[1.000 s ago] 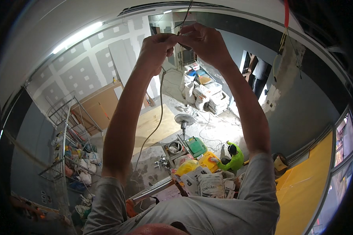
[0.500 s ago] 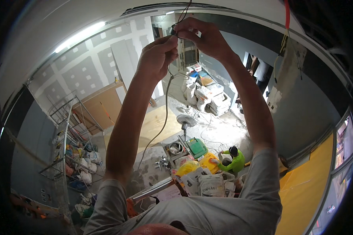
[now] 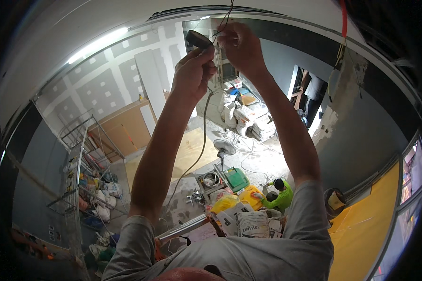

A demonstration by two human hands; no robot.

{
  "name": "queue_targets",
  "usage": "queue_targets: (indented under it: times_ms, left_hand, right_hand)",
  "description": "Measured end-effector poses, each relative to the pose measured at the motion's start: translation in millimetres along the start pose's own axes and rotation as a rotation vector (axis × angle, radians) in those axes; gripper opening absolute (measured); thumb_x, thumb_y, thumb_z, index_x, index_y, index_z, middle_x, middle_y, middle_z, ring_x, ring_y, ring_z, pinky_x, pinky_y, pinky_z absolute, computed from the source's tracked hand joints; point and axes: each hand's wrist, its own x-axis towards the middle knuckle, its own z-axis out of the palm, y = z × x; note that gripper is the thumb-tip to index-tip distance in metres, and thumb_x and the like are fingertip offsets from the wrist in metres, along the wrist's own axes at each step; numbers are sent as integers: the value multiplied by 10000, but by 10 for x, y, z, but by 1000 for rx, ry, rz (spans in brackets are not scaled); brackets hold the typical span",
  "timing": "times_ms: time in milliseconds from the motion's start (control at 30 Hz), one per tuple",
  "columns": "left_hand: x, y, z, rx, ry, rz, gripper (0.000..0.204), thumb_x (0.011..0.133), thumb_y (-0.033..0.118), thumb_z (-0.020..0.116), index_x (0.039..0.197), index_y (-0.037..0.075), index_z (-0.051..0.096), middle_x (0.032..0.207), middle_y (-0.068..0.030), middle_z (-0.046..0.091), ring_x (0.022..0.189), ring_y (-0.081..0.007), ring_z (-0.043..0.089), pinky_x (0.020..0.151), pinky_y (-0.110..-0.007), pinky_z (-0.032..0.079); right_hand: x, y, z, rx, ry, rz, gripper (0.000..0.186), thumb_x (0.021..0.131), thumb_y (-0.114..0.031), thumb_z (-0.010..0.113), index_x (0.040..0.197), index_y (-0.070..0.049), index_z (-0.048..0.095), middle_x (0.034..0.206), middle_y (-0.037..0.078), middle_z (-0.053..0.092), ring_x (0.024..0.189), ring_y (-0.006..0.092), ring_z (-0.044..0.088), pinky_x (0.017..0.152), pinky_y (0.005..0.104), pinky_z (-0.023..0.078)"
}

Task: The person uses pliers to strip and trim electrical wires hanging from a ceiling and applies black electrical tape to the wire ends.

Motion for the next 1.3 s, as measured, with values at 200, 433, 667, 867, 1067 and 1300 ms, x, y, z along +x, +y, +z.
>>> queue_targets:
  times_ms: [200, 433, 667, 867, 1067, 1300]
  left_hand:
    - [-10, -25, 16, 113, 28, 303, 121, 883, 44, 714, 978, -10, 662, 692, -36, 610, 542, -78, 517, 489, -231, 384]
    - [7, -1, 2, 383, 100, 448, 120, 894, 66, 714, 988, -3, 685, 726, -31, 630, 588, -83, 517, 565, -258, 414]
    - [7, 13, -43, 799, 182, 821, 118, 867, 76, 676, 944, -6, 712, 784, -139, 710, 679, -163, 662, 662, -318, 511]
    - [28, 59, -122, 699, -20, 605, 178, 908, 94, 695, 1039, -23, 725, 752, -33, 648, 673, -90, 552, 640, -259, 460]
    - [-35, 109, -36, 371, -69, 238, 215, 898, 83, 716, 1059, -59, 706, 738, -26, 617, 629, -85, 500, 592, -251, 419]
    - [-26, 129, -12, 358, -39, 153, 234, 915, 101, 711, 1084, -61, 693, 757, -25, 625, 633, -94, 527, 611, -256, 441]
  right_hand:
    - [-88, -138, -41, -245, 73, -77, 221, 918, -236, 711, 1047, -56, 708, 1002, 119, 730, 918, 172, 695, 786, 306, 543]
    - [53, -445, -69, 69, -104, -61, 390, 927, -253, 718, 1277, -97, 650, 1025, 69, 732, 977, 144, 685, 874, 296, 533]
    - [88, -437, -335, 41, -338, 30, 522, 907, -207, 755, 1365, -53, 560, 1108, 71, 692, 976, 135, 660, 904, 343, 518]
    - [61, -380, -424, -332, -376, -234, 369, 907, -245, 742, 1217, -63, 658, 904, 40, 708, 874, 105, 652, 795, 296, 518]
    - [-17, -296, -453, -342, -328, -214, 272, 876, -200, 768, 1088, -54, 681, 852, 41, 698, 791, 96, 643, 790, 281, 502]
    - [-60, -155, -426, -339, -217, -180, 216, 872, -188, 775, 1031, -77, 679, 866, -21, 698, 891, 74, 664, 779, 290, 496]
